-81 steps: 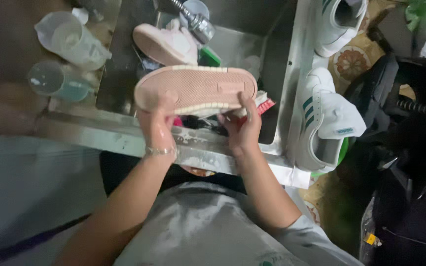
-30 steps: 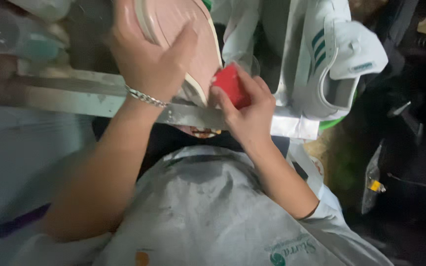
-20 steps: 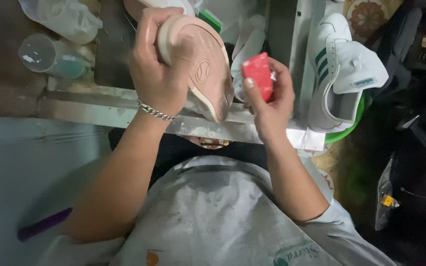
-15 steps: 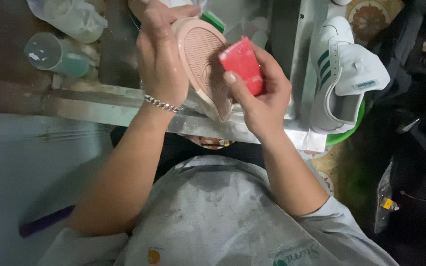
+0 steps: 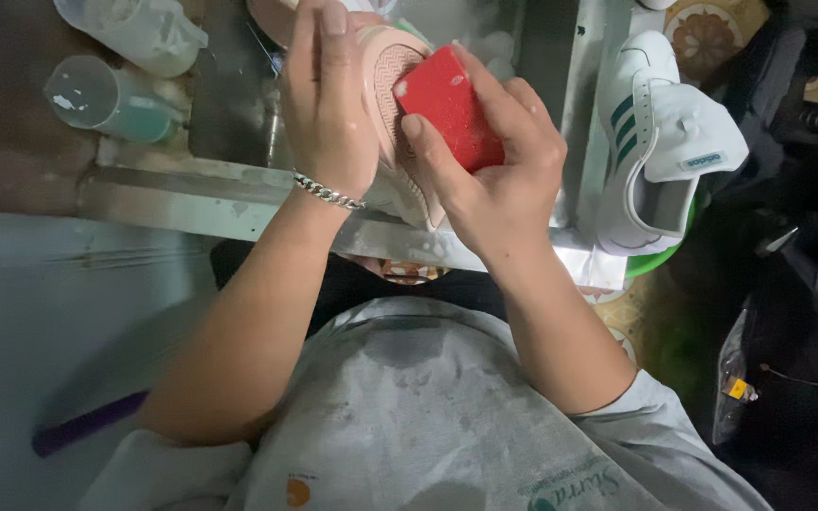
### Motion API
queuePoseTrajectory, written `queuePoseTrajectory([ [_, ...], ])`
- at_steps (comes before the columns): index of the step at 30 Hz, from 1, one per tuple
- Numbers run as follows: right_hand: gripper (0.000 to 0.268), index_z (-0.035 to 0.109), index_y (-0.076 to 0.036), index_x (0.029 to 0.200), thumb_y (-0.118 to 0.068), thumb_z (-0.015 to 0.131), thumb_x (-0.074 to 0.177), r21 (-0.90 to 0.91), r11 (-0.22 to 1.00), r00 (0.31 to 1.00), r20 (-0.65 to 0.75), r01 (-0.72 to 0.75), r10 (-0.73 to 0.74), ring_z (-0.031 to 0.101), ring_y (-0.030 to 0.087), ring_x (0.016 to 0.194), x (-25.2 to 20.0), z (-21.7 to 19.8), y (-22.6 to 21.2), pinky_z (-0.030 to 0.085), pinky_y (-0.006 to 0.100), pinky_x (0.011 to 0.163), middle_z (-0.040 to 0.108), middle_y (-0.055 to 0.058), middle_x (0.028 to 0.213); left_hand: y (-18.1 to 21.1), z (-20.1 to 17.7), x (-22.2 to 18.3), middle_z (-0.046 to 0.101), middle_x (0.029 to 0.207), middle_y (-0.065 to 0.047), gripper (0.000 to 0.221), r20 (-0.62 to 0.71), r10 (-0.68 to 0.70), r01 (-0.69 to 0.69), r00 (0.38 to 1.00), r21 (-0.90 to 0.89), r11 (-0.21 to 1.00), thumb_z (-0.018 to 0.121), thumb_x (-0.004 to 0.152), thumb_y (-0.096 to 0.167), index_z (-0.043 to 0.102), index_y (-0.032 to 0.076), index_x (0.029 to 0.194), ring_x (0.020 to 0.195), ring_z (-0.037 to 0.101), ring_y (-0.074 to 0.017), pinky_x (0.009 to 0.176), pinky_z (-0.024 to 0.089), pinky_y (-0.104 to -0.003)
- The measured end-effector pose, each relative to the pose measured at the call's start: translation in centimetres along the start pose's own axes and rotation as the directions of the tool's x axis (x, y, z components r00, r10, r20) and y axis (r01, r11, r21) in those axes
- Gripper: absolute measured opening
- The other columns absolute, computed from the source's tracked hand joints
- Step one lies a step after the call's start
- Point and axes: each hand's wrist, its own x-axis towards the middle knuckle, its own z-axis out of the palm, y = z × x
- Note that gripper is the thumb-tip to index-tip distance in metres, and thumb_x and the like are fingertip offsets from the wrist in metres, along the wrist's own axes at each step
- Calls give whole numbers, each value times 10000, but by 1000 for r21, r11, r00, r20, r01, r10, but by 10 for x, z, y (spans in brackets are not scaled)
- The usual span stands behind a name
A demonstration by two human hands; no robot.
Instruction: The person scrubs the sole and upper of a shoe with a brush and soapy water in a sink, rinses it under a faucet, and then scrubs the exterior and interior with a black brush.
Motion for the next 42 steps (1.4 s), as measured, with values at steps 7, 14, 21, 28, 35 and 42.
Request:
queuePoseTrajectory([
  [7, 589, 772, -125, 1694, -392, 963, 1205, -139, 984, 994, 41, 110, -105, 642, 260, 992, 4, -6, -10, 590, 379, 919, 716, 89, 1127, -5, -1, 1, 809, 1105, -111, 457, 30, 93, -93, 995, -14, 996, 385, 1303, 480, 628, 115, 1174, 983, 730, -284, 921, 556, -433],
  [14, 636, 835, -111, 1633, -148, 1046, 1034, 694, 610, 902, 136, -383, 411, 445, 83, 585, 7, 35, 24, 362, 298, 470, 650, -2, 816, 4, -10, 6, 565, 978, -58, 397, 97, 67, -58, 993, -93, 994, 390, 1305, 434, 489, 127, 1073, 936, 534, -219, 939, 455, -428],
  [21, 524, 672, -219, 1189, -634, 943, 1017, 872, 363, 877, 140, -329, 460, 629, 172, 634, 0, -4, 75, 347, 309, 424, 698, 8, 984, -48, -30, 2, 790, 1207, -105, 560, 4, 51, -49, 999, -145, 988, 442, 1308, 593, 725, 111, 1274, 1161, 777, -278, 1142, 593, -417],
  [28, 260, 682, -189, 1100, -334, 897, 1077, 801, 415, 746, 58, -432, 663, 634, 174, 641, -57, -11, 133, 470, 316, 482, 626, -12, 903, -69, -113, -18, 615, 1273, -65, 454, 122, 35, -24, 992, -91, 996, 939, 1149, 296, 598, 123, 1394, 1089, 595, -192, 982, 497, -353],
  [35, 356, 868, -119, 1424, -360, 870, 1163, 719, 508, 806, 124, -475, 579, 693, 90, 1036, -93, -5, 164, 519, 258, 940, 820, -46, 1199, -63, -176, -66, 749, 1484, -58, 349, 147, -89, 100, 985, -71, 992, 865, 1261, 236, 750, 116, 1568, 1334, 747, -249, 1093, 657, -354],
  [42, 808, 473, -206, 1818, -406, 969, 1212, 262, 931, 966, 17, -255, 260, 758, 156, 1030, -49, 17, 202, 587, 304, 953, 802, 108, 1178, -59, -198, -100, 749, 1688, -123, 429, 269, -75, 136, 960, -216, 967, 720, 1296, 131, 670, 107, 1722, 1582, 784, -311, 1333, 736, -403],
])
